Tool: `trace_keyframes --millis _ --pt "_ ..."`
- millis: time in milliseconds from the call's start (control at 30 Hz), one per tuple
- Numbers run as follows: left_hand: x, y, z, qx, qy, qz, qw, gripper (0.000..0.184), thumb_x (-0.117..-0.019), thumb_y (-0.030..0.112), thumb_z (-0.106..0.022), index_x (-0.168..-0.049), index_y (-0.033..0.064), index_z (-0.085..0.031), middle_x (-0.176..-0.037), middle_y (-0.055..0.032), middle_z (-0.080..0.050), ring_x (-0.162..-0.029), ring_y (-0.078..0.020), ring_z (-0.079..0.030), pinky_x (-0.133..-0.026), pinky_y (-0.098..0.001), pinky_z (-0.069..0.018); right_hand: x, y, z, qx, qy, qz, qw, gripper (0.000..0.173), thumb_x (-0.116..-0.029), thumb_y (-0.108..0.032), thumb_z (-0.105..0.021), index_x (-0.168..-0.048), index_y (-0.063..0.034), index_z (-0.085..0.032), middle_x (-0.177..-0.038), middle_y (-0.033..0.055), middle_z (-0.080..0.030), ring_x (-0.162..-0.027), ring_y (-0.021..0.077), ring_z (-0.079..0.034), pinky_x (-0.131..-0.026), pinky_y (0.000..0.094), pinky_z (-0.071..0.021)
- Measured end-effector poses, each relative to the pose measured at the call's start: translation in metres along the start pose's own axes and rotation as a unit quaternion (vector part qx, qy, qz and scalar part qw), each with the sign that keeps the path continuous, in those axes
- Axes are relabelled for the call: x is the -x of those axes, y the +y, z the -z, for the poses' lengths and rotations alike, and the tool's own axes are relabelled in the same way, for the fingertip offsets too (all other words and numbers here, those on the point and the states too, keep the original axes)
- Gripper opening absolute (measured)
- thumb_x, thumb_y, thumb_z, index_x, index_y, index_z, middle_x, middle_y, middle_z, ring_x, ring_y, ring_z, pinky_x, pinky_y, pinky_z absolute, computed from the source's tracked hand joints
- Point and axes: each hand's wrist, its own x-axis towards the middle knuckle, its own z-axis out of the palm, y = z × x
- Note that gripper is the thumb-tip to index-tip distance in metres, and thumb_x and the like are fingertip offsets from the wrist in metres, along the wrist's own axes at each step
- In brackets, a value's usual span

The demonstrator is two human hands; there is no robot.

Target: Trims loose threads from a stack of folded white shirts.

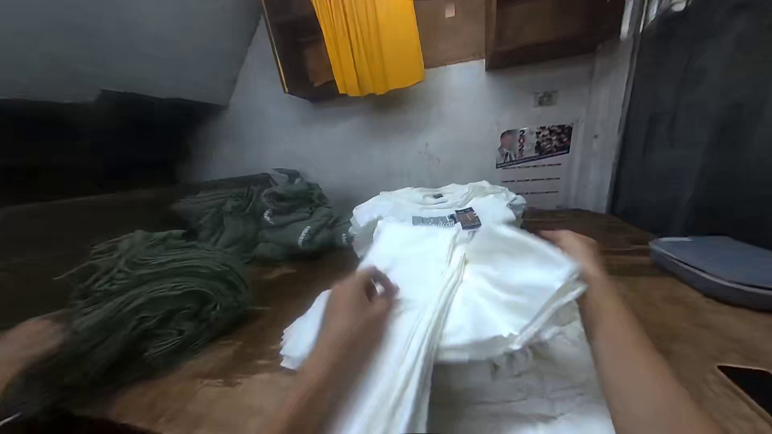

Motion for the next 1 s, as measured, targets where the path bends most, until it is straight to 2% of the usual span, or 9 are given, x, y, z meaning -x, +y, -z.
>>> trace_keyframes --millis 67,133,200,267,400,600,700,800,1000 --pt "0.038 -0.010 -0.043 -0.032 0.117 -0.060 0.991 0.028 -0.0945 0.015 -0.062 -0.118 0.0063 -0.073 -0.091 -0.0122 -0.071 -0.078 -0.0288 -0.070 -0.071 -0.0506 -0.0589 0.027 0.028 0.027 -0.148 0.159 -0.036 0.975 0.024 -0.1044 -0.018 -0.049 -0.123 -0.0043 -0.050 -0.094 0.0032 -0.053 -0.073 0.0086 -0.052 -0.065 0.0264 -0.0460" --pt "0.058 -0.013 -0.073 -0.037 0.224 -0.087 0.970 0.040 -0.0886 0.010 -0.060 -0.127 0.0002 -0.068 -0.094 -0.0142 -0.071 -0.074 -0.0284 -0.070 -0.066 -0.0482 -0.0591 0.073 0.041 0.039 -0.234 0.210 0.026 0.949 0.021 -0.1047 -0.010 -0.045 -0.123 -0.0024 -0.051 -0.091 -0.0008 -0.049 -0.070 0.0054 -0.049 -0.065 0.0225 -0.0440" --pt "0.068 -0.008 -0.084 -0.025 0.259 -0.076 0.962 0.044 -0.0881 0.014 -0.057 -0.128 -0.0022 -0.065 -0.093 -0.0128 -0.069 -0.071 -0.0235 -0.066 -0.064 -0.0428 -0.0567 0.127 0.062 0.034 -0.243 0.146 0.127 0.950 0.013 -0.1006 -0.001 -0.041 -0.103 -0.0085 -0.051 -0.078 -0.0095 -0.055 -0.062 -0.0003 -0.055 -0.061 0.0172 -0.0509" --pt "0.075 -0.002 -0.079 0.034 0.228 -0.039 0.972 0.048 -0.0993 0.030 -0.056 -0.134 -0.0034 -0.057 -0.097 -0.0094 -0.068 -0.076 -0.0140 -0.065 -0.068 -0.0338 -0.0576 0.168 0.084 0.022 -0.232 -0.006 0.200 0.952 0.024 -0.0970 0.005 -0.041 -0.100 -0.0141 -0.056 -0.081 -0.0147 -0.064 -0.066 -0.0014 -0.062 -0.064 0.0181 -0.0552" --pt "0.083 -0.003 -0.058 0.123 0.165 -0.018 0.978 0.050 -0.1051 0.038 -0.050 -0.136 -0.0005 -0.056 -0.101 -0.0054 -0.061 -0.078 -0.0050 -0.058 -0.069 -0.0222 -0.0530 0.213 0.112 -0.013 -0.122 -0.196 0.282 0.931 0.014 -0.0943 0.003 -0.056 -0.104 -0.0040 -0.062 -0.097 -0.0044 -0.067 -0.083 -0.0010 -0.065 -0.074 0.0193 -0.0576" --pt "0.094 -0.015 -0.044 0.106 0.152 -0.082 0.979 0.042 -0.0972 0.039 -0.068 -0.123 0.0062 -0.070 -0.102 -0.0044 -0.058 -0.078 0.0009 -0.054 -0.062 -0.0113 -0.0463 0.235 0.123 -0.040 -0.032 -0.236 0.359 0.903 0.021 -0.0939 -0.023 -0.067 -0.099 -0.0023 -0.068 -0.100 0.0120 -0.065 -0.089 0.0077 -0.062 -0.071 0.0176 -0.0513" --pt "0.107 -0.017 -0.033 0.004 0.142 -0.136 0.980 0.031 -0.0969 0.032 -0.069 -0.120 0.0121 -0.075 -0.098 -0.0062 -0.067 -0.081 -0.0080 -0.062 -0.068 -0.0217 -0.0517 0.245 0.125 -0.045 0.016 -0.216 0.341 0.915 0.030 -0.0899 -0.035 -0.076 -0.095 -0.0055 -0.074 -0.101 0.0116 -0.066 -0.092 0.0093 -0.061 -0.070 0.0187 -0.0485" --pt "0.124 -0.008 -0.026 -0.117 0.159 -0.168 0.966 0.024 -0.0983 0.023 -0.067 -0.120 0.0164 -0.076 -0.095 -0.0067 -0.070 -0.088 -0.0233 -0.062 -0.082 -0.0442 -0.0418 0.252 0.129 -0.052 0.020 -0.158 0.337 0.928 0.012 -0.0880 -0.019 -0.077 -0.086 -0.0077 -0.076 -0.096 0.0094 -0.066 -0.089 0.0065 -0.062 -0.071 0.0147 -0.0502" --pt "0.135 0.011 -0.018 -0.248 0.159 -0.214 0.932 0.020 -0.0994 0.017 -0.065 -0.117 0.0192 -0.074 -0.093 -0.0050 -0.063 -0.091 -0.0218 -0.054 -0.088 -0.0406 -0.0325 0.249 0.132 -0.050 -0.037 -0.117 0.345 0.930 0.008 -0.0933 -0.015 -0.072 -0.090 -0.0079 -0.075 -0.097 0.0053 -0.061 -0.088 -0.0007 -0.058 -0.073 0.0083 -0.0478"
